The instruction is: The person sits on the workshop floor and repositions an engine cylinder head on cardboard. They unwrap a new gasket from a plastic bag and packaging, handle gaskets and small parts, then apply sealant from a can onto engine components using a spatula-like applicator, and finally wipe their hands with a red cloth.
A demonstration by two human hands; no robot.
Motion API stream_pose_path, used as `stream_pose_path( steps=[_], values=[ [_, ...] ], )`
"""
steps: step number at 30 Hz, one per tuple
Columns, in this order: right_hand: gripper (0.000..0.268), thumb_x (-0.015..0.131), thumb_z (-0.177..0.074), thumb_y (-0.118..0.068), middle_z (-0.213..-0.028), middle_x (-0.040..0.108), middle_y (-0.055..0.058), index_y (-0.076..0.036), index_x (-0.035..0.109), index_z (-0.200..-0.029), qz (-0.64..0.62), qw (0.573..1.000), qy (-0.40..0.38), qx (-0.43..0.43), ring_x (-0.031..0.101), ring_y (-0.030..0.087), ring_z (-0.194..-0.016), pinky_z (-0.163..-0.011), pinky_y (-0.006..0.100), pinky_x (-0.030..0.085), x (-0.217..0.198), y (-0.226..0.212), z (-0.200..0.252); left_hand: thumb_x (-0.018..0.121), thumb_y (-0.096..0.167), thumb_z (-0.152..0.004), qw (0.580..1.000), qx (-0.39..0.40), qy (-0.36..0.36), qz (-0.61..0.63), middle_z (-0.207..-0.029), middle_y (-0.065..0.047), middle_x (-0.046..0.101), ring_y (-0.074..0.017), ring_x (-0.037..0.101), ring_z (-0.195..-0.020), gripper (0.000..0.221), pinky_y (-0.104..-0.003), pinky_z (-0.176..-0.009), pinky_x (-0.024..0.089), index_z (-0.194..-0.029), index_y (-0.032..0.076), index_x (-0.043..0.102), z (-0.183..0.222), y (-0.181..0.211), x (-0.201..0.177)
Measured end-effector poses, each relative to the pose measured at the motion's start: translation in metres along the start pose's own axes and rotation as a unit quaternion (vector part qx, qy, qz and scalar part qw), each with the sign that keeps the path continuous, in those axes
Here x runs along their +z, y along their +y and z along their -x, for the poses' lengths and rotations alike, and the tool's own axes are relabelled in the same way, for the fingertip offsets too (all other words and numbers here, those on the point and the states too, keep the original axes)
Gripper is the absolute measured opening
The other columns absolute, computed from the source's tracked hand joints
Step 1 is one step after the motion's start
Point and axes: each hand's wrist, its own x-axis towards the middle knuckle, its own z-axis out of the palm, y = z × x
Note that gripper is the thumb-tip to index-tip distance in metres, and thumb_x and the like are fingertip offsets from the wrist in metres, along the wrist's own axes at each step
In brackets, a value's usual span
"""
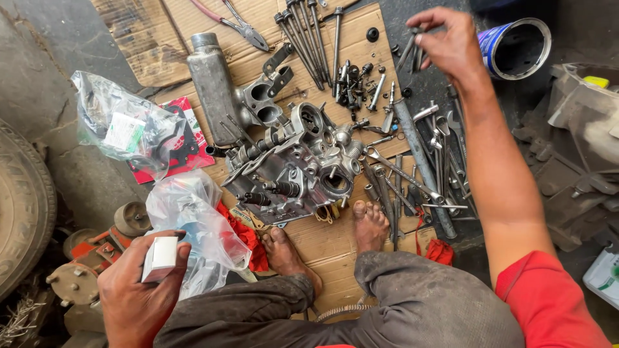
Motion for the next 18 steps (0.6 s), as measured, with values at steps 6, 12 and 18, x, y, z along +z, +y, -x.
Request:
stream_pose_path(
  steps=[6, 12, 18],
  values=[
    [0.028, 0.067, -0.099, 0.007, -0.120, 0.075, 0.011, -0.009, 0.076, -0.120, 0.258, 0.949, 0.129, -0.128, 0.074, 0.022, -0.094, -0.077, 0.033, 0.060, -0.008, 0.077, -0.052, 0.081, 0.023, -0.088, 1.000, 0.001, -0.012, -0.004, -0.090, -0.010, 0.073, -0.0194, 0.072, -0.077, 0.029, -0.032, -0.070, 0.054, -0.107, 0.003, 0.072, 0.000, -0.001, 0.003],
    [0.033, 0.080, -0.090, -0.004, -0.118, 0.066, 0.016, -0.014, 0.078, -0.120, 0.412, 0.881, 0.124, -0.197, 0.064, 0.030, -0.108, -0.093, 0.041, 0.057, 0.022, 0.068, -0.015, 0.081, 0.023, -0.089, 1.000, -0.002, -0.018, -0.007, -0.090, -0.011, 0.073, -0.0190, 0.073, -0.078, 0.029, -0.032, -0.070, 0.054, -0.106, 0.002, 0.073, -0.004, 0.003, 0.002],
    [0.045, 0.082, -0.078, -0.022, -0.108, 0.067, 0.010, -0.024, 0.073, -0.121, 0.582, 0.765, -0.106, -0.254, 0.062, 0.023, -0.095, -0.083, 0.039, 0.055, 0.065, 0.031, 0.034, 0.082, 0.022, -0.087, 1.000, 0.014, -0.026, -0.003, -0.093, -0.011, 0.074, -0.0202, 0.073, -0.080, 0.029, -0.033, -0.071, 0.055, -0.106, 0.003, 0.072, -0.003, 0.005, 0.003]
  ],
)
